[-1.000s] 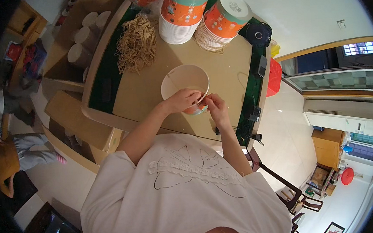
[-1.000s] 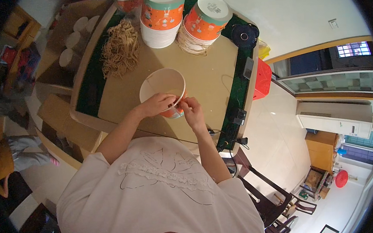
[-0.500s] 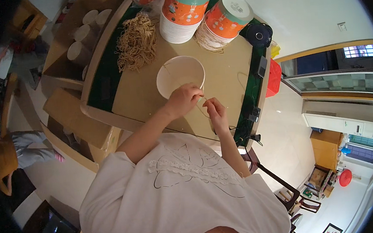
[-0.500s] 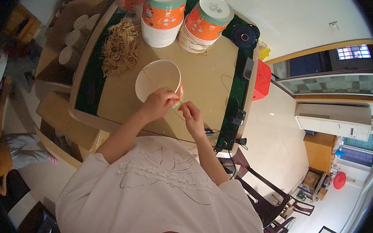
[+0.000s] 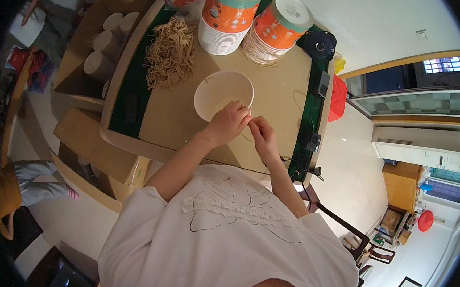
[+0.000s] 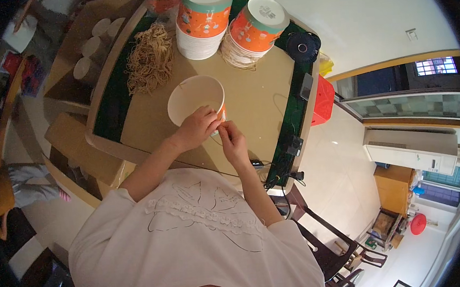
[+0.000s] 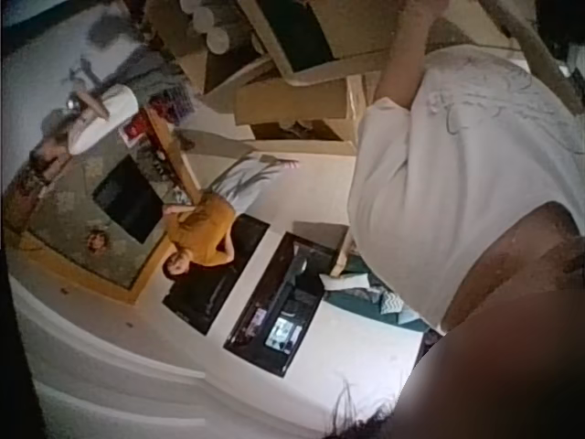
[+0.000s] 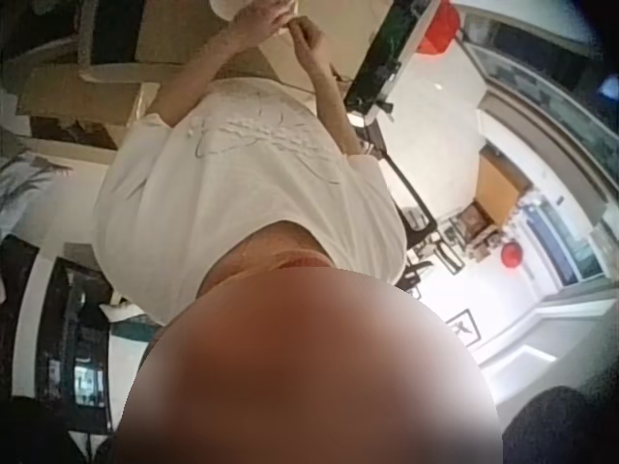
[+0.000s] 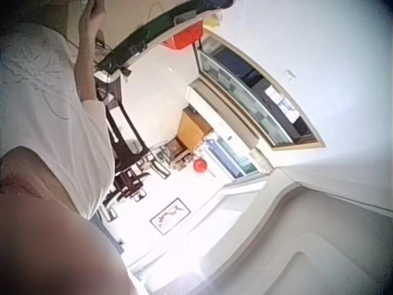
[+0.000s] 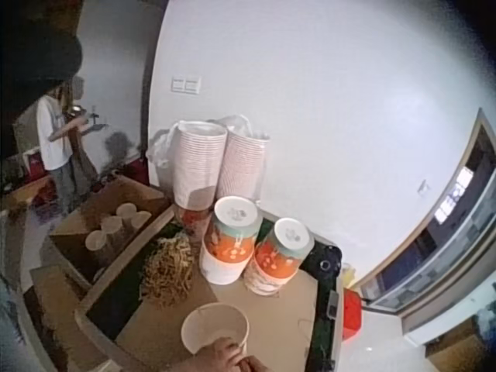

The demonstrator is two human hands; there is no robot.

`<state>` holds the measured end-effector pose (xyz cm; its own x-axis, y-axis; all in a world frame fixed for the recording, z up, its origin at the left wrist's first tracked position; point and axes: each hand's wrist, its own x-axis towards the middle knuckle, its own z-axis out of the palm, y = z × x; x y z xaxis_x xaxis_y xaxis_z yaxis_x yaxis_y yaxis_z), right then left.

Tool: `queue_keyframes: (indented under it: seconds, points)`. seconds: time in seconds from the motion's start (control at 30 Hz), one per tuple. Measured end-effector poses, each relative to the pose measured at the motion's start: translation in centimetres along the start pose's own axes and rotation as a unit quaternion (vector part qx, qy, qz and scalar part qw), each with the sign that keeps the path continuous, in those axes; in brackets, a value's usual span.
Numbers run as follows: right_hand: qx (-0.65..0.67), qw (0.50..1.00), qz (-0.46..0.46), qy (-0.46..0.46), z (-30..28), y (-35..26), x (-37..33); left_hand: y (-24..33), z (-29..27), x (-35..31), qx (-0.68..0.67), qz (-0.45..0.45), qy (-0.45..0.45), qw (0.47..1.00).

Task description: Filling paper cups with decorative shredded paper filler.

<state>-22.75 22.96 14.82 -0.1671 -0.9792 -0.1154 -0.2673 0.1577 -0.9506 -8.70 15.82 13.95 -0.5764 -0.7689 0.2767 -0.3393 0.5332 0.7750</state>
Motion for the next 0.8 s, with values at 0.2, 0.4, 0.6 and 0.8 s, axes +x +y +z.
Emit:
queue_keyframes:
  seconds: [0.2,0.4,0.6,0.8]
  points:
    - [0.098,0.994,0.051,0.004,0.0,0.2,0.3,0.4,-0.8,-0.1,-0.008,-0.003,-0.033,0.999]
    - [0.109,0.991,0.065,0.046,-0.2,0.9,0.7,0.0,-0.8,-0.2,-0.048,-0.008,-0.049,0.998]
    - [0.051,0.994,0.056,0.079,0.4,-0.6,1.8,-0.2,-2.1,0.3,-0.164,-0.176,-0.017,0.970]
    - [-0.018,0.993,-0.033,0.108,1.3,0.3,3.5,-0.9,-2.3,0.5,-0.173,-0.159,-0.011,0.972]
